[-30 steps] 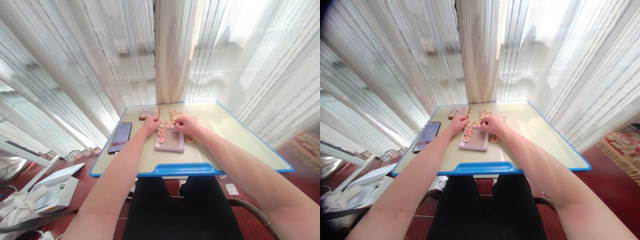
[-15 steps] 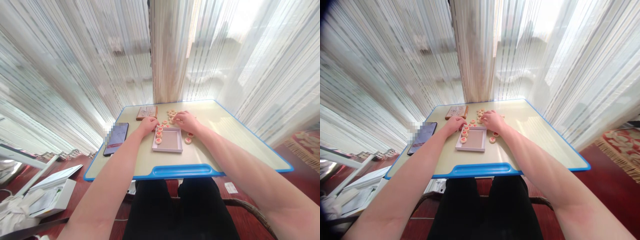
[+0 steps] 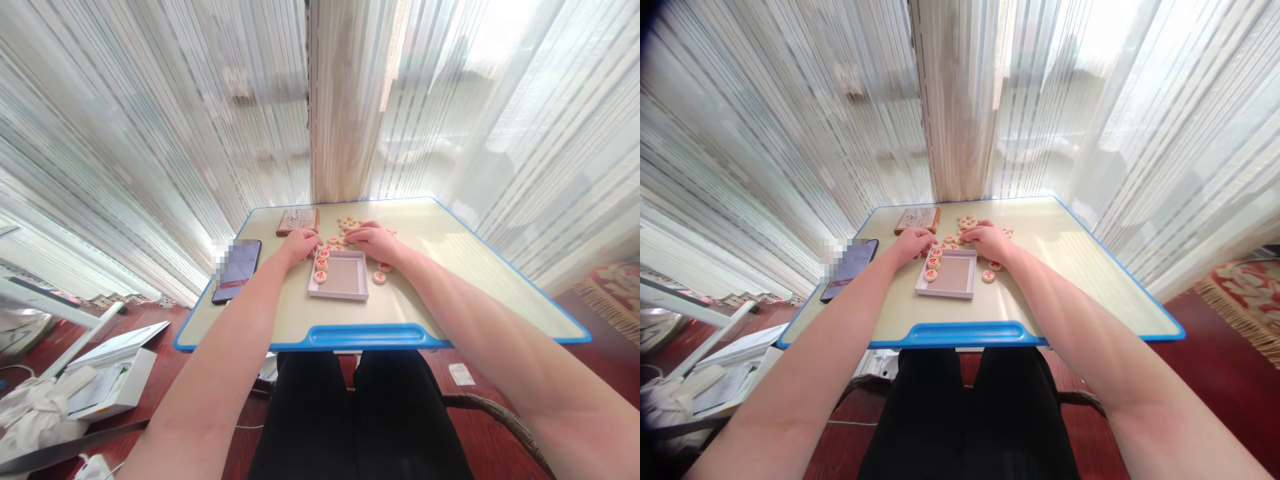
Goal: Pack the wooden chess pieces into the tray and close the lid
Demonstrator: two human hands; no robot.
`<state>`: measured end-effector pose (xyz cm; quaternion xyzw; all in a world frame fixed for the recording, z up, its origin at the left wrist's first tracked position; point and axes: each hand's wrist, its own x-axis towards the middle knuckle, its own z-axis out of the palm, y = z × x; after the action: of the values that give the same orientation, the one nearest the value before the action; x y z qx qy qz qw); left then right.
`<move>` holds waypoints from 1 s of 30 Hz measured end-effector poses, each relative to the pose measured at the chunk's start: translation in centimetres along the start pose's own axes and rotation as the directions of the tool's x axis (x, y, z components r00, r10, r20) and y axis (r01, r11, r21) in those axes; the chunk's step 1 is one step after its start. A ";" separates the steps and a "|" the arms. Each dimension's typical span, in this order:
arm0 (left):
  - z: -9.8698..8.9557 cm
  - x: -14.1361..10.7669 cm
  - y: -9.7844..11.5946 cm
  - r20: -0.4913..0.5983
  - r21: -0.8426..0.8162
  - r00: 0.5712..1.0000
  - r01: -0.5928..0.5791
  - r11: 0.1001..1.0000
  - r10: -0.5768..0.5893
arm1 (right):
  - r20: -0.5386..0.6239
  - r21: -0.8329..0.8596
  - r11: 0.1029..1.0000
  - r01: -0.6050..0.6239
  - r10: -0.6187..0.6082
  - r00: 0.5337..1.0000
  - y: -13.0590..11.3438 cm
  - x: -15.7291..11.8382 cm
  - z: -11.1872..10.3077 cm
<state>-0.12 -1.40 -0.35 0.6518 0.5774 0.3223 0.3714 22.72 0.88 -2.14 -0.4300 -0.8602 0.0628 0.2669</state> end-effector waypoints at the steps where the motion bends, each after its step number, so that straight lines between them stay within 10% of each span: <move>1: 0.0 0.0 0.0 0.000 0.002 1.000 0.000 1.000 0.000 | 0.015 0.012 1.000 -0.009 0.009 1.000 0.2 0.0 0.1; 30: 0.0 0.1 0.0 0.013 0.025 1.000 0.000 1.000 0.000 | 0.117 -0.240 0.941 -0.238 0.271 0.955 -1.7 -0.7 -2.4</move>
<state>-0.12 -1.26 -0.39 0.6585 0.5789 0.3109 0.3669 23.10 -1.02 0.23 -0.5591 -0.8162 0.0315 0.1420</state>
